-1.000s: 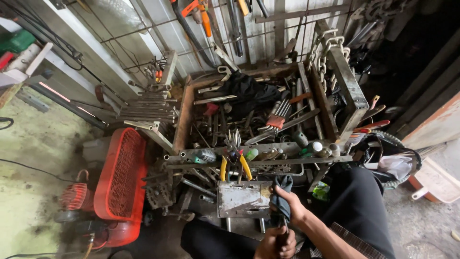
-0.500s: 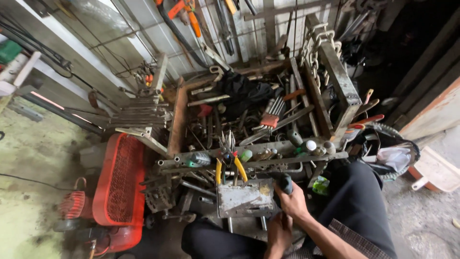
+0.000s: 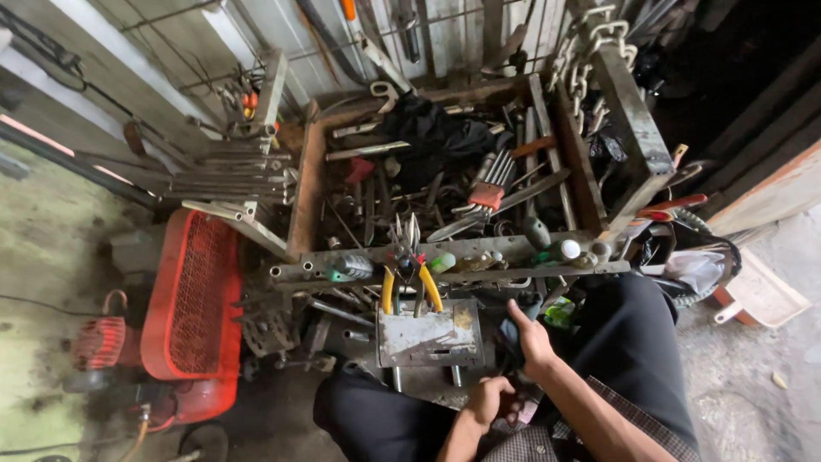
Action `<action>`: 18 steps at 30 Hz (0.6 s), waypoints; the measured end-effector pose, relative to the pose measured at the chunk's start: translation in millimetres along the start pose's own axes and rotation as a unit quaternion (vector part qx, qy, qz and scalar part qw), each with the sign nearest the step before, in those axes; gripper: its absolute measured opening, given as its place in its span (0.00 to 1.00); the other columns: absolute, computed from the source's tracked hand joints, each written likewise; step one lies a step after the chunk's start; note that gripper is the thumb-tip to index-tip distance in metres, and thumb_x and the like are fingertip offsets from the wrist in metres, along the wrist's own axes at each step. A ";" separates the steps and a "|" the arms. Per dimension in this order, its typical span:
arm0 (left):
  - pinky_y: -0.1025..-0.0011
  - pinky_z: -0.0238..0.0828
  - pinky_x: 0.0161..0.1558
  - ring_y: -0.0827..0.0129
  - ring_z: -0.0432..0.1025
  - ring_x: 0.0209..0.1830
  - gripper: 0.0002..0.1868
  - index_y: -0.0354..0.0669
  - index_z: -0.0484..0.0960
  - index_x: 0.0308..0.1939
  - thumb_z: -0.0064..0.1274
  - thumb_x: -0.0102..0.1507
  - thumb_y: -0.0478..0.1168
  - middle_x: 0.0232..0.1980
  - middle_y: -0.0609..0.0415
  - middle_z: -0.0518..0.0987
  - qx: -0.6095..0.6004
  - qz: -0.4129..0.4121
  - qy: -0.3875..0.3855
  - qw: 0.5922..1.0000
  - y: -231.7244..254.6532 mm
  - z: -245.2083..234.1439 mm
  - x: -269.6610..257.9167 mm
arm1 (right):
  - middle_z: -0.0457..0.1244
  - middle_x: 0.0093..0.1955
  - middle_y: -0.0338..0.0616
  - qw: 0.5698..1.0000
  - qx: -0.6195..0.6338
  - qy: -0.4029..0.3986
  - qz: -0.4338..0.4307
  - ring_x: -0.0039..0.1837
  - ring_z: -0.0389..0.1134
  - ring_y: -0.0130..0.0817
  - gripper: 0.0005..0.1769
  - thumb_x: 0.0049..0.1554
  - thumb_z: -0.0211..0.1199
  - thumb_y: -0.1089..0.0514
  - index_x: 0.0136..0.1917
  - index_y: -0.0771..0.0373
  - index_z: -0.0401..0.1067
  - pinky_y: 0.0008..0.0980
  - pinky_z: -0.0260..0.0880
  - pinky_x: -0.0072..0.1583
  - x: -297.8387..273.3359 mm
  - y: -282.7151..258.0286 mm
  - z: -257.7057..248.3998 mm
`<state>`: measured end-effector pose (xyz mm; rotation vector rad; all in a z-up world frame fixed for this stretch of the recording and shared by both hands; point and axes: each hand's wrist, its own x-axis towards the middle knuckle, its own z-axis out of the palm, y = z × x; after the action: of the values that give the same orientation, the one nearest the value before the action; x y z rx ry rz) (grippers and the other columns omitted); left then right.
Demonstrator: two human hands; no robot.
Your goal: The person sits cross-legged on the floor and wipes a metal tool with a dark cloth. They repeatedly rub the tool's surface and edges with the cloth, turning it over to clean different sides.
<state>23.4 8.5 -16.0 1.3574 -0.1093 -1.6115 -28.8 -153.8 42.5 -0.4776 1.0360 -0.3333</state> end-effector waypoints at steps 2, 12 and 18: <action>0.68 0.64 0.26 0.66 0.65 0.19 0.13 0.37 0.76 0.33 0.43 0.62 0.43 0.24 0.52 0.73 -0.085 -0.041 -0.100 0.990 0.2 2.3 -5.1 | 0.65 0.30 0.39 0.997 0.032 -0.046 0.061 0.31 0.63 0.34 0.27 0.58 0.59 0.32 0.37 0.58 0.72 0.32 0.63 0.36 -4.7 -6.5 3.5; 0.67 0.63 0.28 0.68 0.60 0.19 0.13 0.42 0.75 0.43 0.41 0.61 0.43 0.24 0.56 0.65 -0.329 -0.113 -0.262 0.900 -14.4 2.2 1.6 | 0.63 0.28 0.41 0.989 -0.050 -0.136 0.002 0.28 0.61 0.35 0.31 0.62 0.62 0.31 0.35 0.59 0.69 0.33 0.62 0.33 34.3 17.5 -25.6; 0.64 0.74 0.36 0.61 0.74 0.31 0.17 0.32 0.71 0.50 0.44 0.59 0.38 0.34 0.47 0.79 -0.073 0.115 -0.025 0.990 -2.0 17.2 10.0 | 0.65 0.34 0.29 0.960 -0.146 0.106 -0.216 0.37 0.62 0.21 0.17 0.56 0.67 0.43 0.40 0.59 0.74 0.28 0.64 0.41 11.2 -9.8 -4.5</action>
<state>9.8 -6.0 -17.9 1.1475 -0.1696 -1.4310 -27.9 -168.5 37.5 -0.9566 1.1918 -0.6335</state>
